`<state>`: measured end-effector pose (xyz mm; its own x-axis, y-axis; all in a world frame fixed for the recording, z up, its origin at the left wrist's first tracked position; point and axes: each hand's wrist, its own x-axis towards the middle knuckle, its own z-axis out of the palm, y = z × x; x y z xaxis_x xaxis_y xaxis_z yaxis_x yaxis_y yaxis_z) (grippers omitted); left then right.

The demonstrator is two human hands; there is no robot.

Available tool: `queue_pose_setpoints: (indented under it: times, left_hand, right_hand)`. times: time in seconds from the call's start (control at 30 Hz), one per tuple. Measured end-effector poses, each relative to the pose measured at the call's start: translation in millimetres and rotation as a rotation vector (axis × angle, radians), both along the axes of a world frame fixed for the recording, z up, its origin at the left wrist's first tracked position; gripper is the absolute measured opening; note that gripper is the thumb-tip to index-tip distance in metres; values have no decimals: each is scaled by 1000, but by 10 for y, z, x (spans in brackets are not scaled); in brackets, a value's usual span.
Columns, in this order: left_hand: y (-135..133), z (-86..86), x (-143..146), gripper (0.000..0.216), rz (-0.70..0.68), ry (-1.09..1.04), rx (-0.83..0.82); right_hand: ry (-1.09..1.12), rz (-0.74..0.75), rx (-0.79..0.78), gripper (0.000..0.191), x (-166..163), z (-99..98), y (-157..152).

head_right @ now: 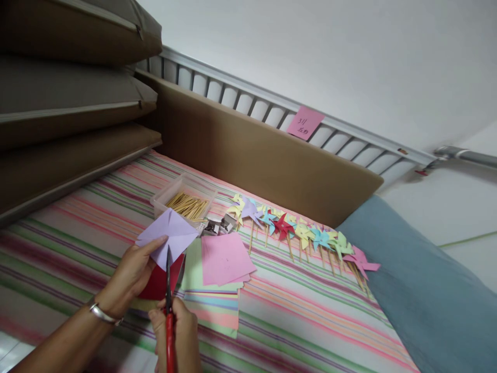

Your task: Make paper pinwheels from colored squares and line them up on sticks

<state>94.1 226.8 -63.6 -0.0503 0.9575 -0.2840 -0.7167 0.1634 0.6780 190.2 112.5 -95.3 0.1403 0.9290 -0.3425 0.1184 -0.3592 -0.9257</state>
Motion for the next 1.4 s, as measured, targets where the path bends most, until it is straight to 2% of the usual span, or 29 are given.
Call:
queue_pose_setpoints:
  times: [0.1, 0.27, 0.33, 0.43, 0.53, 0.63, 0.77, 0.9, 1.0, 1.13, 1.3, 1.4]
  left_hand:
    - [3, 23, -3, 33, 20, 5, -18]
    - [66, 98, -104, 32, 140, 8, -22]
    - [93, 119, -160, 32, 183, -8, -12]
    - [78, 119, -171, 34, 179, -42, -13]
    - [-26, 87, -47, 34, 47, -94, -39]
    - [-192, 49, 144, 30, -117, -121, -73]
    - [-408, 5, 344, 26, -279, -66, -50]
    - [-512, -51, 431, 30, -335, -3, -34]
    - [-460, -79, 393, 22, -382, 45, -6]
    - [-253, -33, 181, 19, -443, 102, 70]
    - [-117, 71, -83, 21, -715, 306, 87]
    - [-128, 65, -124, 19, -755, 353, 59]
  right_hand:
    - [-22, 3, 27, 36, -7, -30, -2]
    - [-160, 2, 193, 27, -9, -158, -36]
    - [-137, -41, 209, 30, -8, -188, -40]
    - [-23, -179, 272, 46, 15, -159, -1]
    - [106, -324, 396, 60, 83, -66, 66]
    - [274, -402, 424, 60, 169, 16, 107]
    - [401, -404, 500, 50, 246, 59, 128]
    - [398, -384, 529, 49, 312, 61, 175]
    - [314, -395, 508, 45, 390, 58, 220]
    - [240, -370, 476, 42, 487, 94, 246]
    - [214, -231, 411, 38, 492, 203, 212]
    - [120, -184, 376, 41, 475, 234, 200]
